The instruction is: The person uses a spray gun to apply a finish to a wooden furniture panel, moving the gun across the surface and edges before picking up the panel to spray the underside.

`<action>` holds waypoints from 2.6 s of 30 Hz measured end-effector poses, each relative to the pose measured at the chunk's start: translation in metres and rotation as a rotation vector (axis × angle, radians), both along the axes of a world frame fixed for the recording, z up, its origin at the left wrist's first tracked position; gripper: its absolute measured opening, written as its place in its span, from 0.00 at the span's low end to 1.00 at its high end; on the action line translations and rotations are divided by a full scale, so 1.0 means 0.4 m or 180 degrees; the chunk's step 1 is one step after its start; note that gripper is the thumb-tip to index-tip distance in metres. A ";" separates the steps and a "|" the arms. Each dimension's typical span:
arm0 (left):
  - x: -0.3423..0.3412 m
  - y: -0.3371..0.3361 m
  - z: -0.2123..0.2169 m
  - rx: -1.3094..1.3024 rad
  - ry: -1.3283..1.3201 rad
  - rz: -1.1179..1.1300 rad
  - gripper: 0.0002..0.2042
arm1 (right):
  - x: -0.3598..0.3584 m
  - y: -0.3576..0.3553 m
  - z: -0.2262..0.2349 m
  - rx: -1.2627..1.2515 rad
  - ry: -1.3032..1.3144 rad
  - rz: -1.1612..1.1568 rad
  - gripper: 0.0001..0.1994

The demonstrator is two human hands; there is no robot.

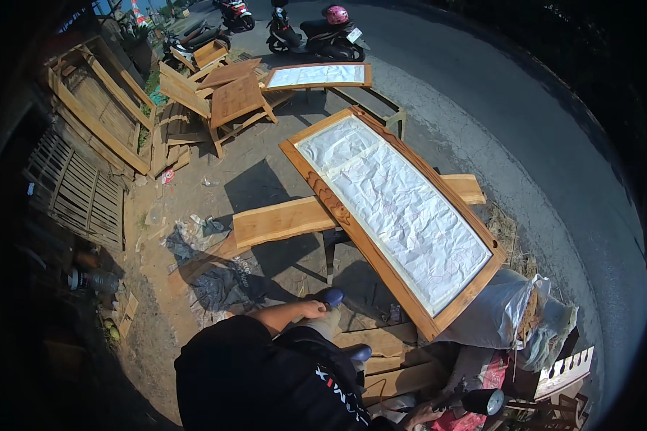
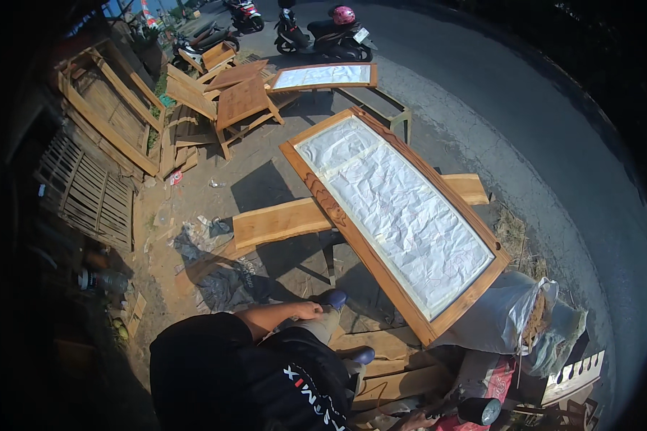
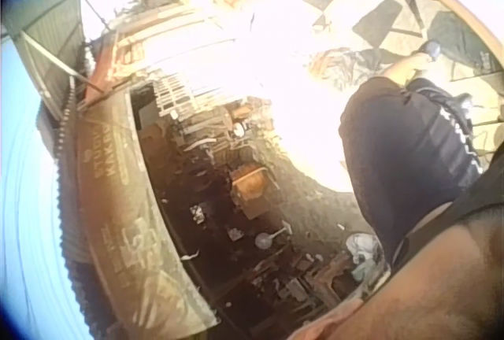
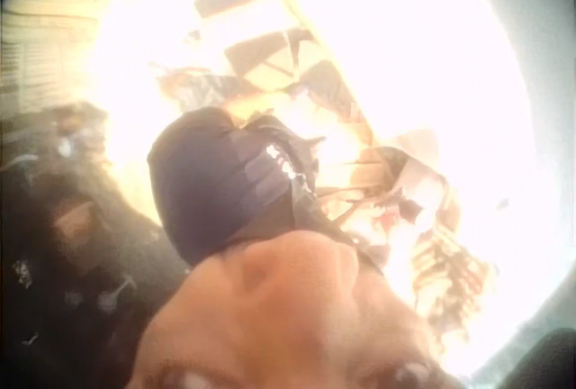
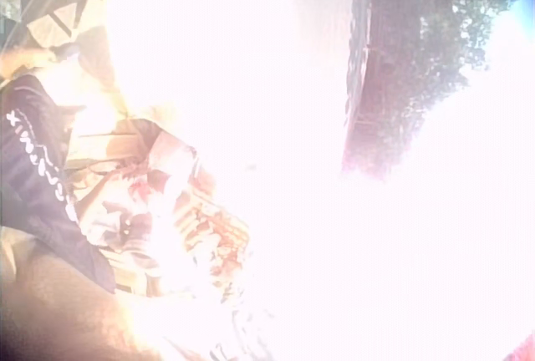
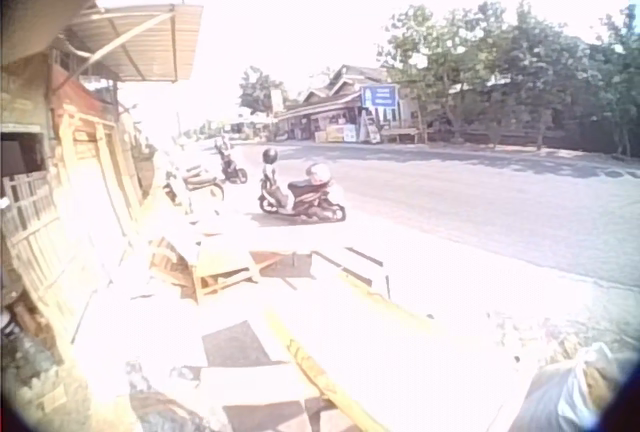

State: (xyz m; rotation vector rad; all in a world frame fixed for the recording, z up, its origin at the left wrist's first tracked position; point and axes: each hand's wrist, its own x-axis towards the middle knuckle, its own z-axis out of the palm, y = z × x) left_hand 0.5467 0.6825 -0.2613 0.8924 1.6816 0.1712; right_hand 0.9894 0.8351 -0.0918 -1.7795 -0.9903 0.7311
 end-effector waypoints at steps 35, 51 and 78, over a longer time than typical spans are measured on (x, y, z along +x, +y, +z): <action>-0.214 -0.263 -0.564 -0.1451 0.2095 -0.4135 0.50 | -0.384 -1.008 -1.213 -0.0139 0.2300 -0.4520 0.10; -0.118 -0.573 -0.668 0.0035 0.2477 -0.4007 0.41 | 0.025 -1.339 -2.113 -0.0839 0.1194 -0.3612 0.10; -0.078 -0.681 -0.613 0.0201 0.2836 -0.4181 0.43 | -0.176 -1.514 -1.766 0.0538 0.2692 -0.3739 0.13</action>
